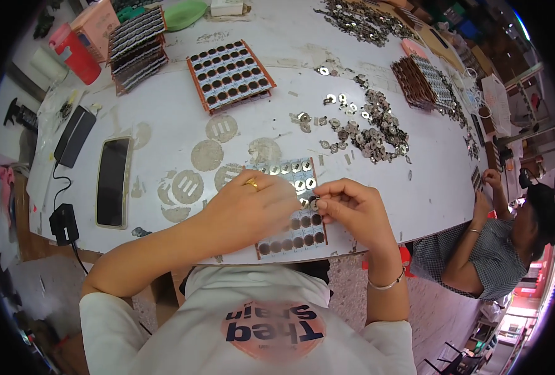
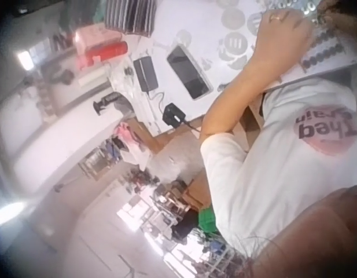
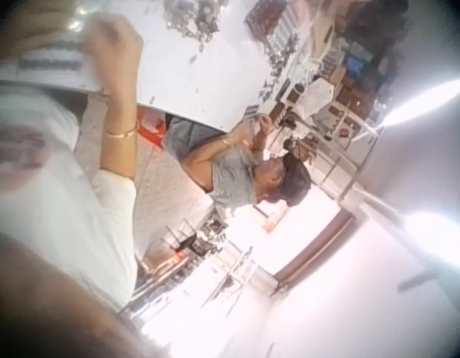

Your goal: The person places small metal pieces into circular slots on a component sheet by hand, replaces the sheet with another one, and places more metal pieces into its slots.

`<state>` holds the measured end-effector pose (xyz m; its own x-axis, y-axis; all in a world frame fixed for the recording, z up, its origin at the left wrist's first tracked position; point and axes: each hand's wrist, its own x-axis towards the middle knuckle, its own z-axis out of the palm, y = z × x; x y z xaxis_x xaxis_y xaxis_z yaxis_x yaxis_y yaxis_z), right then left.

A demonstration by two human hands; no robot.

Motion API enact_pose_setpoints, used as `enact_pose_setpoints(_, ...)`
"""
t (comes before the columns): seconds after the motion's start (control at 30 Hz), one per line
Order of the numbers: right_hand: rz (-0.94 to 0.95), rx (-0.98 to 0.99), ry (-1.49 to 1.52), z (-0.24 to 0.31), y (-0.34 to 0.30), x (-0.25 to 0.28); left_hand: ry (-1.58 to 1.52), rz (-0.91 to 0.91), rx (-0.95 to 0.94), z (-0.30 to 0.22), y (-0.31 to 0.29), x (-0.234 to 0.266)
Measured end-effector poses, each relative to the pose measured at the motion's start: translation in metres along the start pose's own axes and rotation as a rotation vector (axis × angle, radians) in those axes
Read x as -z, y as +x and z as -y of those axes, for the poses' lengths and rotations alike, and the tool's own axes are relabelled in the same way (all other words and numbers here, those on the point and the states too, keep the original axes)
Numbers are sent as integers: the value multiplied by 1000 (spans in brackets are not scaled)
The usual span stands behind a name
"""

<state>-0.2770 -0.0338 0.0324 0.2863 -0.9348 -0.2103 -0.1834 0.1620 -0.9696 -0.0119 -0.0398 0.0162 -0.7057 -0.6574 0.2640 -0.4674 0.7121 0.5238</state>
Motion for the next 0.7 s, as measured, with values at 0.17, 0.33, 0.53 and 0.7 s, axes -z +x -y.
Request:
enact_pose_setpoints(0.17, -39, 57, -218, -11, 7, 1, 250, -13, -89, 8, -12, -10)
enact_pose_setpoints(0.33, 9, 68, -347, -9, 10, 6, 255, -25, -87, 6, -13, -7)
enact_pose_setpoints(0.53, -6, 93, -401, -5, 11, 0, 257, 25, -55, 2, -13, -6)
enact_pose_setpoints(0.7, -19, 132, -469, -9, 10, 0, 251, 39, -19, 1, -14, -8)
